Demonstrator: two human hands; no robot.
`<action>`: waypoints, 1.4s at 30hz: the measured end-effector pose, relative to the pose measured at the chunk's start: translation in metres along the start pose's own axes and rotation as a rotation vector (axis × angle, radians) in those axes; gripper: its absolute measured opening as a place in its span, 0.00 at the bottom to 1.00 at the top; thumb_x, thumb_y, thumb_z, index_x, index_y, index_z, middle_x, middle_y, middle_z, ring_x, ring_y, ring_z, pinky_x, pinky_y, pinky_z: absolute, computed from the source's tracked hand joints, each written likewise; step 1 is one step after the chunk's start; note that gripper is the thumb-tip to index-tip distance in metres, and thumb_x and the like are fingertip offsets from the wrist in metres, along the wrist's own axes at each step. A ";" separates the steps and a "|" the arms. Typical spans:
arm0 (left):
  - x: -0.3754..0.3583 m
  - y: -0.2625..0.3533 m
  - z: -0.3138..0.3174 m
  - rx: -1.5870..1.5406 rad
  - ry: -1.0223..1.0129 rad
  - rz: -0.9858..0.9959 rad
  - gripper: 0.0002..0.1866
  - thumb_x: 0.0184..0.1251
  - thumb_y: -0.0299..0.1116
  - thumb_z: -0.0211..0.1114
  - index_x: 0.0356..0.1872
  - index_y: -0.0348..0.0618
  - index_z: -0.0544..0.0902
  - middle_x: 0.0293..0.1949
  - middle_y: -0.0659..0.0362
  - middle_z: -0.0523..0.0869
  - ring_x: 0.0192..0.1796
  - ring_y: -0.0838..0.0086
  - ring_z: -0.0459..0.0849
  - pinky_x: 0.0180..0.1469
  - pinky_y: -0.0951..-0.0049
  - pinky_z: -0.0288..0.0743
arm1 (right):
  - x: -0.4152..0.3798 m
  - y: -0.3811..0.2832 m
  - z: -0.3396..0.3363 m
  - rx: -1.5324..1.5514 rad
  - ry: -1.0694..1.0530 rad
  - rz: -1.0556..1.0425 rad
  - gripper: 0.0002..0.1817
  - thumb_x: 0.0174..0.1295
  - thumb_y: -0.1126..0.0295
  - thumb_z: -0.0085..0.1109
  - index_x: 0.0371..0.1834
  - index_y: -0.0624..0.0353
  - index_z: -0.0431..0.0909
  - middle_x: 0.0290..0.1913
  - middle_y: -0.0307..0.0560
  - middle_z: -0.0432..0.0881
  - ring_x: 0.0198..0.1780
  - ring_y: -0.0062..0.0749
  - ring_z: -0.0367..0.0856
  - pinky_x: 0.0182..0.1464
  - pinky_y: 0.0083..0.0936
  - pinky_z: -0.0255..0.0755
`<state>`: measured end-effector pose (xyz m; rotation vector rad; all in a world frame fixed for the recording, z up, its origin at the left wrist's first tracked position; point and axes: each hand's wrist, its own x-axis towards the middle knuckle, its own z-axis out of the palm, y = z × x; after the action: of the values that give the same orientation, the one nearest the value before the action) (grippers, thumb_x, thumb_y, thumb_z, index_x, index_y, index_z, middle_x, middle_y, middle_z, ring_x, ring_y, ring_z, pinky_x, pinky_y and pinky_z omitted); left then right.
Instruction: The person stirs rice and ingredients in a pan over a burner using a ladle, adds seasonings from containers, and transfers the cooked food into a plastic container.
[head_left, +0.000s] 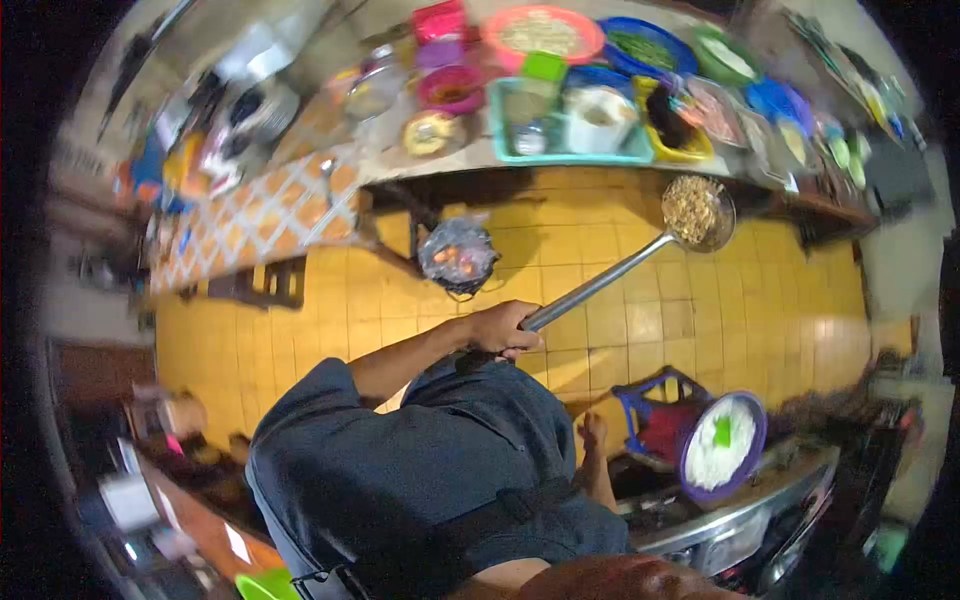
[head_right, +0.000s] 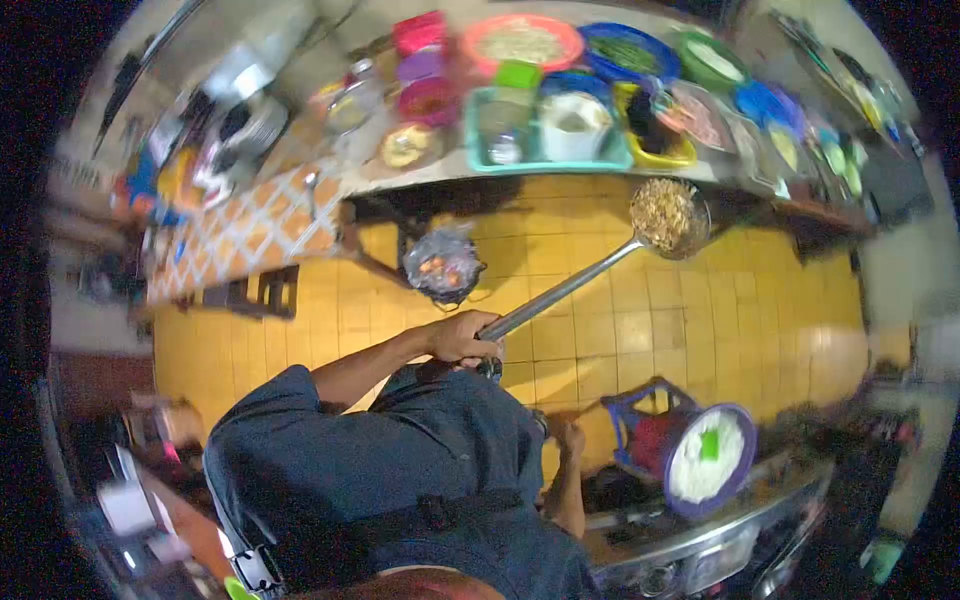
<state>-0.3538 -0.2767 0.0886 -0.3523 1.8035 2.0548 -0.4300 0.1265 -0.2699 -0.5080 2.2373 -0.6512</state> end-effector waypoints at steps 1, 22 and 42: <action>-0.016 0.002 -0.013 -0.047 0.064 0.007 0.10 0.62 0.32 0.58 0.37 0.38 0.69 0.16 0.63 0.72 0.14 0.83 0.69 0.13 0.79 0.63 | 0.057 -0.006 0.009 0.068 0.194 -0.065 0.15 0.53 0.63 0.59 0.40 0.58 0.72 0.25 0.49 0.76 0.26 0.42 0.75 0.29 0.35 0.71; -0.201 -0.092 -0.034 -0.742 1.425 0.230 0.09 0.62 0.32 0.61 0.36 0.41 0.71 0.18 0.67 0.69 0.17 0.83 0.67 0.18 0.80 0.60 | 0.223 -0.769 0.232 -0.124 -0.586 -0.637 0.20 0.51 0.59 0.55 0.39 0.65 0.77 0.41 0.59 0.80 0.43 0.51 0.79 0.44 0.39 0.73; -0.403 -0.170 -0.157 -0.765 1.093 0.144 0.09 0.63 0.30 0.59 0.38 0.41 0.68 0.15 0.66 0.69 0.13 0.81 0.68 0.15 0.79 0.64 | 0.204 -0.801 0.256 -0.603 -0.031 -0.610 0.12 0.51 0.66 0.54 0.36 0.59 0.80 0.40 0.54 0.82 0.42 0.52 0.79 0.44 0.35 0.73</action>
<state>0.0718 -0.4627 0.0875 -1.8887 1.3358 2.8693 -0.2451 -0.6927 -0.0627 -1.5232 2.2247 -0.2281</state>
